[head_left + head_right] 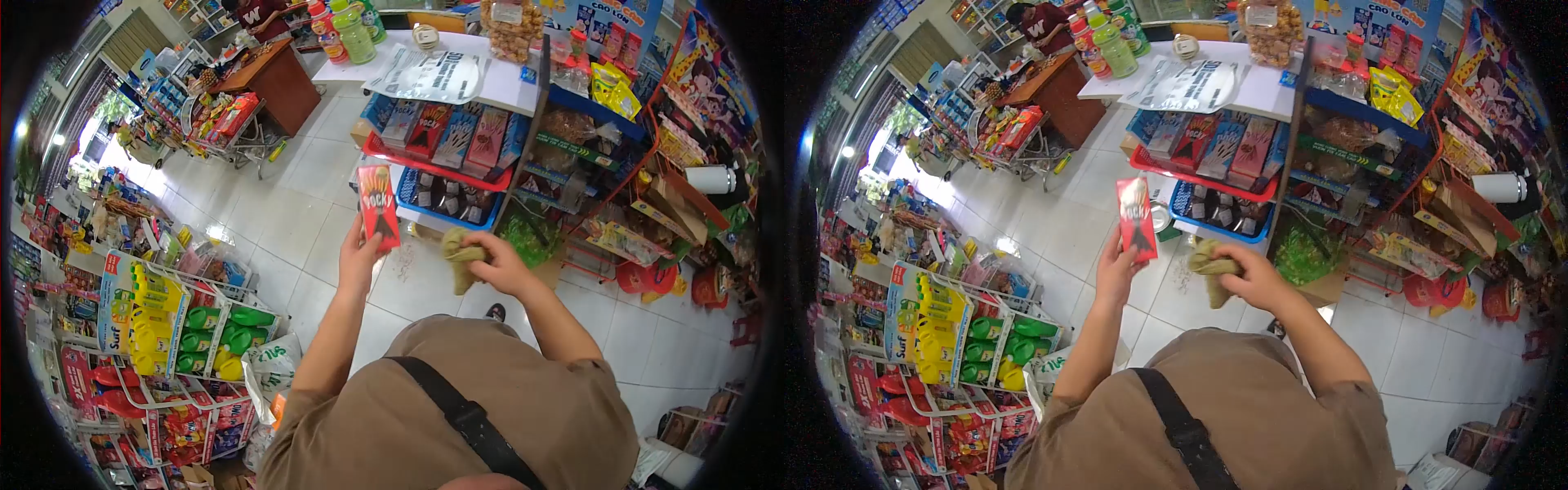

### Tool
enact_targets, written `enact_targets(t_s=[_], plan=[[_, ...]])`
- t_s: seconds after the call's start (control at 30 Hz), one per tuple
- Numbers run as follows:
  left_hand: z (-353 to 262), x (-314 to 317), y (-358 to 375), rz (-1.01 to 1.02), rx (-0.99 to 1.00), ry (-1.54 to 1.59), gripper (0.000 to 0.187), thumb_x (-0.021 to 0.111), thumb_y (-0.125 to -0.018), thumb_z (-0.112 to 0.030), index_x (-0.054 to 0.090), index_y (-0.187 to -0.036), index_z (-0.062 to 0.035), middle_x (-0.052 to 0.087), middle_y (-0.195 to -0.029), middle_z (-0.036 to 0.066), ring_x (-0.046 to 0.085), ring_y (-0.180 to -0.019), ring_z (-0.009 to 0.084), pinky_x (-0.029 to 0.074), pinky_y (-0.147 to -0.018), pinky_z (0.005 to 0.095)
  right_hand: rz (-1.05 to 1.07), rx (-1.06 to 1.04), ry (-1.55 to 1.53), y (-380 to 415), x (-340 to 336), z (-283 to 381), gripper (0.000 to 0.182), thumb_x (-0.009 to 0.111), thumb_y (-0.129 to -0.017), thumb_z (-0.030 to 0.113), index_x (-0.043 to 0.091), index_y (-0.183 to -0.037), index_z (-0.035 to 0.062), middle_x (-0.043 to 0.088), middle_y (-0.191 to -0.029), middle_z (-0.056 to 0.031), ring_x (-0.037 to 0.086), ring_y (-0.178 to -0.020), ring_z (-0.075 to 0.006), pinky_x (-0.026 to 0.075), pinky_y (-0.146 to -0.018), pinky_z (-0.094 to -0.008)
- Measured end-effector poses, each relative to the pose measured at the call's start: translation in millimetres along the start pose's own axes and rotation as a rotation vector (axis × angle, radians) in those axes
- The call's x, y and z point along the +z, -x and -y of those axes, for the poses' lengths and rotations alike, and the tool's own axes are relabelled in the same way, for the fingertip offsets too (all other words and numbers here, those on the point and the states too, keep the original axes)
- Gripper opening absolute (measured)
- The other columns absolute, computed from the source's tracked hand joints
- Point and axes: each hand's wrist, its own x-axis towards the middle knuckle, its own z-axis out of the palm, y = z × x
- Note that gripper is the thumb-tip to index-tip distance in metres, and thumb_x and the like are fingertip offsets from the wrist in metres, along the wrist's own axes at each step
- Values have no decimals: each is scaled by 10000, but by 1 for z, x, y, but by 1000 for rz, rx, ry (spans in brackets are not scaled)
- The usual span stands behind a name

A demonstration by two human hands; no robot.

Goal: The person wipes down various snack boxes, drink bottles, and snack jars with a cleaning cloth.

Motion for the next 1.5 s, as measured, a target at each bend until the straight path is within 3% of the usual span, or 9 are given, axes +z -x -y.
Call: enact_targets(t_s=[0.2, 0.43, 0.57, 0.67, 0.8, 0.93, 0.97, 1.17, 1.5], plan=[[5, 60, -116, -20, 178, -106, 423, 580, -822, -79, 449, -1214, 9, 625, -897, 85, 605, -733, 132, 496, -639, 228, -324, 41, -143, 61, -95, -46, 318, 545, -757, 13, 482, -1066, 52, 525, -835, -37, 511, -577, -75, 420, -487, -218], [8, 91, -187, -261, 399, -770, 315, 673, -720, -188, 638, -983, -18, 630, -872, 173, 621, -725, 301, 482, -684, 340, -420, 132, -260, 115, -156, -86, 330, 543, -775, -14, 455, -1088, 45, 529, -801, -59, 518, -534, -100, 404, -438, -225], [5, 113, -184, -463, 917, -1097, 283, 687, -692, -190, 660, -911, -11, 615, -759, 142, 594, -724, 286, 457, -725, 357, -470, 168, -321, 132, -175, -97, 324, 539, -780, -23, 451, -1086, 42, 535, -804, -62, 516, -534, -102, 403, -440, -223], [4, 123, -179, -200, 745, -1049, 255, 687, -671, -194, 667, -843, -6, 612, -759, 155, 585, -725, 300, 445, -725, 369, -494, 192, -344, 140, -185, -105, 323, 539, -782, -22, 447, -1085, 42, 535, -806, -62, 513, -534, -101, 402, -442, -222], [0, 128, -180, -182, 811, -1204, 199, 642, -688, -194, 676, -790, -27, 615, -752, 163, 580, -701, 319, 456, -632, 365, -518, 181, -339, 131, -198, -106, 323, 538, -785, -17, 444, -1088, 44, 533, -807, -60, 513, -535, -98, 398, -440, -219], [-1, 96, -209, -459, 788, -1215, 314, 623, -705, -201, 639, -933, 14, 609, -870, 204, 586, -786, 356, 465, -698, 397, -540, 145, -318, 110, -199, -102, 329, 538, -789, -10, 442, -1097, 52, 532, -820, -60, 516, -538, -96, 399, -438, -216], [-2, 82, -220, -413, 603, -1263, 428, 638, -715, -251, 593, -1018, 47, 595, -921, 236, 584, -837, 375, 465, -733, 406, -549, 136, -314, 104, -196, -101, 331, 539, -790, -8, 442, -1099, 55, 532, -823, -60, 516, -539, -95, 399, -438, -216], [-16, 73, -223, -185, 408, -1254, 551, 675, -705, -308, 544, -1076, 77, 587, -975, 255, 579, -908, 369, 458, -776, 392, -499, 140, -305, 81, -166, -87, 348, 544, -798, 7, 436, -1125, 62, 526, -818, -54, 518, -550, -92, 408, -457, -216], [-21, 49, -245, -179, 603, -1105, 518, 730, -656, -187, 528, -1052, 80, 522, -996, 213, 524, -911, 341, 450, -777, 348, -547, 168, -260, 51, -124, -82, 323, 541, -802, 19, 439, -1105, 65, 522, -783, -33, 516, -560, -80, 399, -451, -212]])
